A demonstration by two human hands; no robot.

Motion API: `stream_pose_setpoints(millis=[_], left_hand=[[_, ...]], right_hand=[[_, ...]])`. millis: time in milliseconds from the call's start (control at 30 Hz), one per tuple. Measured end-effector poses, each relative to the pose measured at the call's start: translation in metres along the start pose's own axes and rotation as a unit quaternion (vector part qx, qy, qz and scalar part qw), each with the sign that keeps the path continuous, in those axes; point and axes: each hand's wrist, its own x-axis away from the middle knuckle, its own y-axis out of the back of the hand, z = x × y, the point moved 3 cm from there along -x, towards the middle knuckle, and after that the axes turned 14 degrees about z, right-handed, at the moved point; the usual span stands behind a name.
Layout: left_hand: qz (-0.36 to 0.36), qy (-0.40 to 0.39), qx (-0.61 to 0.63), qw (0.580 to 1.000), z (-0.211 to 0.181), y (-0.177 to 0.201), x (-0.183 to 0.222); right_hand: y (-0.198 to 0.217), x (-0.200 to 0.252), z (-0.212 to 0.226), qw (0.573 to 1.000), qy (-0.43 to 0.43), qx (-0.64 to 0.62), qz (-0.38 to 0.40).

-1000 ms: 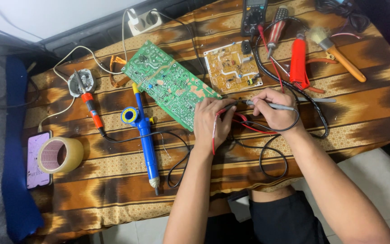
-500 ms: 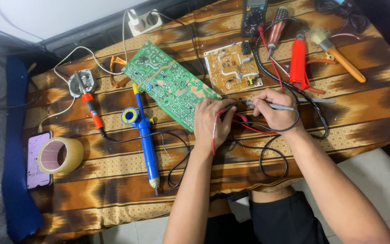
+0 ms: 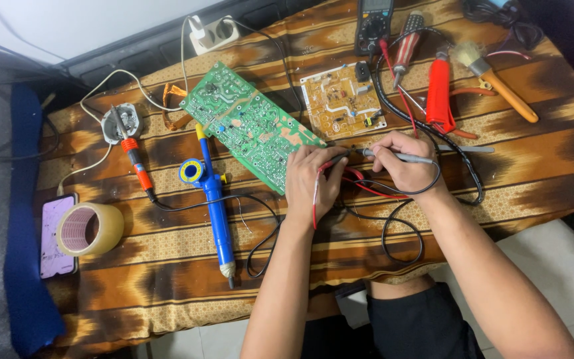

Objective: Repairing a circuit board by soldering and desoldering components using specialized tools

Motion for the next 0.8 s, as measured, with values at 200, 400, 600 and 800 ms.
stream_pose_setpoints(millis=[200,400,600,800], left_hand=[[0.002,-0.005,0.005,1.000,0.000,0.001,0.000],[-0.013,-0.005,0.040,0.999,0.000,0.005,0.000],[-0.068,-0.039,0.046,0.996,-0.008,0.012,0.000],[-0.042,-0.067,0.012,0.997,-0.019,0.010,0.003]], right_hand=[[0.001,-0.001,-0.003,1.000,0.001,0.000,0.003],[0.001,-0.001,0.002,0.999,0.019,-0.033,-0.002],[0.006,0.002,-0.004,0.995,0.076,-0.020,-0.065],[0.009,0.007,0.006,0.985,0.133,0.029,-0.104]])
